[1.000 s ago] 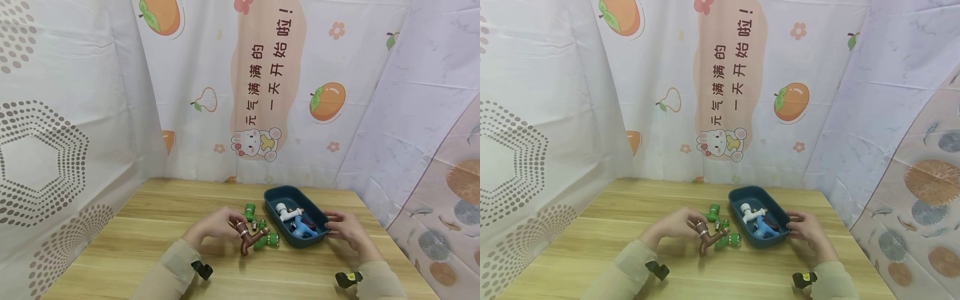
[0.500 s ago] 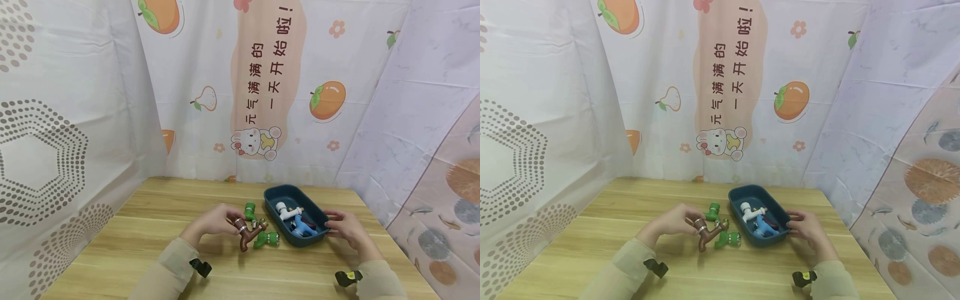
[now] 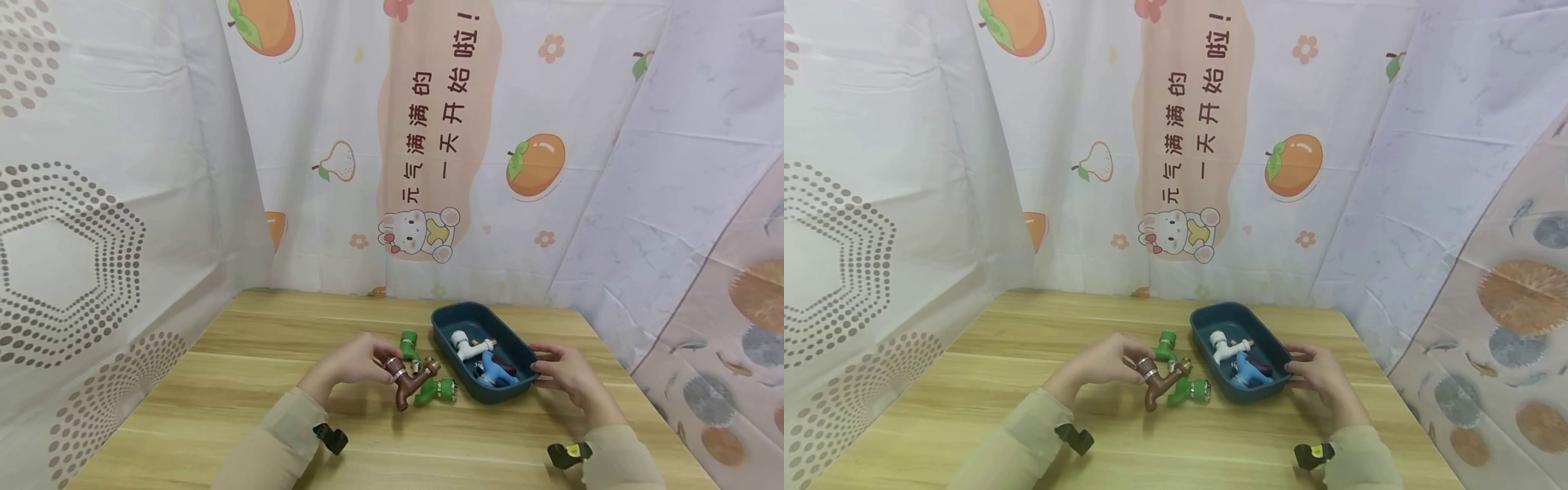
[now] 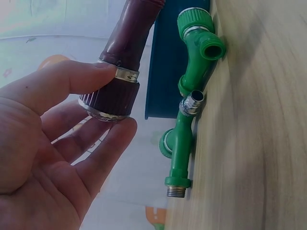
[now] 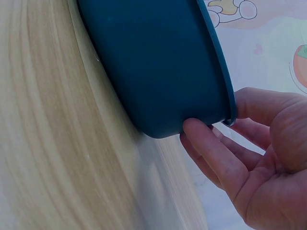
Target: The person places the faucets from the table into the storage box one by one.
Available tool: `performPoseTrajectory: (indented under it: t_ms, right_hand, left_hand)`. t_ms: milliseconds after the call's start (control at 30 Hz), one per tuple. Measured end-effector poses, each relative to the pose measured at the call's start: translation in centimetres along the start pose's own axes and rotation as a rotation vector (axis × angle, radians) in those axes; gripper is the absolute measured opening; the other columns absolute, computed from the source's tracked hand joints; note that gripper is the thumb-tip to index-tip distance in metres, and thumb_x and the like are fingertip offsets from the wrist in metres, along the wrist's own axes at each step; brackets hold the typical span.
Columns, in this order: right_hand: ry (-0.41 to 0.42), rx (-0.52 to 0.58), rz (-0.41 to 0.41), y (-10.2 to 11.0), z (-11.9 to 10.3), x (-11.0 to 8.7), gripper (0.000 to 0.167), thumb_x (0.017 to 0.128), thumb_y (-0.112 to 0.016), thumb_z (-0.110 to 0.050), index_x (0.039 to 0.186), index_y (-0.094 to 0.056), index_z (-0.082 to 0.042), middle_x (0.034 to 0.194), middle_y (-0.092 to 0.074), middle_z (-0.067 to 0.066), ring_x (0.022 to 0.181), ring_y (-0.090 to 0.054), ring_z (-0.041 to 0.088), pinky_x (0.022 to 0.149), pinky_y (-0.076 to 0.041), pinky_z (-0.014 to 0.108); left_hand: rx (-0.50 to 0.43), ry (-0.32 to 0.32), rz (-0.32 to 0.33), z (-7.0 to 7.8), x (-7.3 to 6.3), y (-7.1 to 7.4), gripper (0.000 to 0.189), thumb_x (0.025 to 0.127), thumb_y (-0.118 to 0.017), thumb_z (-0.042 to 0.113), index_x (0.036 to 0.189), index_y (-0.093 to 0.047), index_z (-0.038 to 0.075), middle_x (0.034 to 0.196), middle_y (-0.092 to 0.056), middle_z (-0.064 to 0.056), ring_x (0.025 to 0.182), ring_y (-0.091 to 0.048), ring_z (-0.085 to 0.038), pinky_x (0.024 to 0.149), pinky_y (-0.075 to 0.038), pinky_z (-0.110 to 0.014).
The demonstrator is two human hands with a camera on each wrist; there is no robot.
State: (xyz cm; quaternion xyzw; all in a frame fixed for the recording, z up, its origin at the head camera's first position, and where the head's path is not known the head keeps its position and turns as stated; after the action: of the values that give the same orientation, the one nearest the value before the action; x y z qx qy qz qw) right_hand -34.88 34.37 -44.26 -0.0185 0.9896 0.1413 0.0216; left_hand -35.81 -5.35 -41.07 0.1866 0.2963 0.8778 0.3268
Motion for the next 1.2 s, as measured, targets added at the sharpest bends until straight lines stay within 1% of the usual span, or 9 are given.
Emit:
performPoseTrajectory:
  t_ms: [67, 167, 333, 500, 667, 867, 1067, 1200]
  right_hand:
    - [-0.01, 0.009, 0.011, 0.0, 0.2, 0.0, 0.055, 0.092, -0.063, 0.009, 0.143, -0.043, 0.016, 0.127, -0.055, 0.039, 0.095, -0.07, 0.034, 0.078, -0.059, 0.047]
    - [-0.005, 0.012, 0.004, 0.0, 0.3, 0.0, 0.055, 0.092, -0.063, 0.008, 0.143, -0.043, 0.017, 0.126, -0.056, 0.039, 0.095, -0.07, 0.034, 0.078, -0.059, 0.048]
    - [-0.007, 0.024, 0.006, 0.1, 0.5, 0.0, 0.055, 0.092, -0.063, 0.008, 0.143, -0.042, 0.017, 0.127, -0.054, 0.039, 0.096, -0.069, 0.033, 0.079, -0.059, 0.046]
    - [-0.006, 0.023, 0.004, 0.2, 0.7, 0.0, 0.056, 0.093, -0.063, 0.008, 0.143, -0.042, 0.017, 0.128, -0.053, 0.04, 0.096, -0.069, 0.032, 0.079, -0.06, 0.045]
    - [-0.009, 0.009, 0.003, 0.2, 0.7, -0.1, 0.056, 0.093, -0.063, 0.008, 0.143, -0.042, 0.017, 0.128, -0.053, 0.04, 0.095, -0.069, 0.032, 0.079, -0.06, 0.046]
    - [-0.004, 0.007, 0.0, 0.0, 0.6, 0.0, 0.056, 0.092, -0.063, 0.007, 0.143, -0.042, 0.017, 0.128, -0.054, 0.039, 0.096, -0.069, 0.032, 0.079, -0.059, 0.046]
    - [-0.004, 0.004, -0.002, 0.0, 0.4, 0.1, 0.055, 0.093, -0.064, 0.007, 0.143, -0.043, 0.017, 0.128, -0.054, 0.039, 0.096, -0.069, 0.032, 0.079, -0.059, 0.046]
    - [-0.005, 0.007, -0.003, 0.1, 0.2, 0.1, 0.055, 0.093, -0.064, 0.007, 0.143, -0.042, 0.017, 0.128, -0.054, 0.04, 0.096, -0.069, 0.032, 0.079, -0.059, 0.047]
  left_hand:
    - [0.004, 0.001, 0.002, 0.0, 0.1, -0.1, 0.039, 0.081, -0.077, 0.005, 0.119, -0.073, 0.003, 0.095, -0.072, 0.009, 0.09, -0.068, -0.014, 0.076, -0.056, -0.029]
    - [0.001, 0.01, 0.005, -0.2, 0.2, -0.2, 0.037, 0.081, -0.077, 0.004, 0.117, -0.074, 0.006, 0.092, -0.072, 0.01, 0.088, -0.069, -0.014, 0.074, -0.056, -0.029]
    - [-0.005, 0.017, 0.012, -0.4, 0.4, 0.0, 0.035, 0.081, -0.078, 0.006, 0.116, -0.075, 0.009, 0.09, -0.072, 0.01, 0.086, -0.068, -0.013, 0.072, -0.055, -0.029]
    - [0.002, 0.012, 0.031, -0.6, 0.6, 0.5, 0.038, 0.081, -0.078, 0.007, 0.119, -0.074, 0.006, 0.092, -0.072, 0.009, 0.085, -0.067, -0.013, 0.072, -0.055, -0.03]
    - [0.018, 0.008, 0.048, -0.3, 0.9, 0.9, 0.038, 0.081, -0.078, 0.007, 0.118, -0.073, 0.005, 0.093, -0.071, 0.006, 0.084, -0.067, -0.014, 0.072, -0.055, -0.031]
    - [0.02, 0.022, 0.069, -0.1, 1.5, 1.1, 0.034, 0.082, -0.079, 0.009, 0.116, -0.075, 0.011, 0.092, -0.072, 0.008, 0.085, -0.067, -0.013, 0.073, -0.055, -0.031]
    - [0.029, 0.036, 0.102, 0.0, 2.1, 1.1, 0.036, 0.081, -0.082, 0.012, 0.117, -0.075, 0.012, 0.093, -0.071, 0.008, 0.086, -0.067, -0.013, 0.073, -0.055, -0.032]
    - [0.043, 0.031, 0.122, 0.3, 2.6, 1.0, 0.036, 0.082, -0.083, 0.016, 0.116, -0.075, 0.014, 0.094, -0.071, 0.009, 0.087, -0.066, -0.012, 0.072, -0.055, -0.032]
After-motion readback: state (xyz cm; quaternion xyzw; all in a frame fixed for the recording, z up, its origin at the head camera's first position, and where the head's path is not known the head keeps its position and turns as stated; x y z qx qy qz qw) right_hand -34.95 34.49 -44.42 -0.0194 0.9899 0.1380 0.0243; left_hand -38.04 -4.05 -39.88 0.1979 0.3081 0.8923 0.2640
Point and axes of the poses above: each hand's wrist, its own x-axis towards the middle knuckle, its own y-axis out of the back of the hand, z = x × y, the point moved 7 cm from there along x, towards the middle knuckle
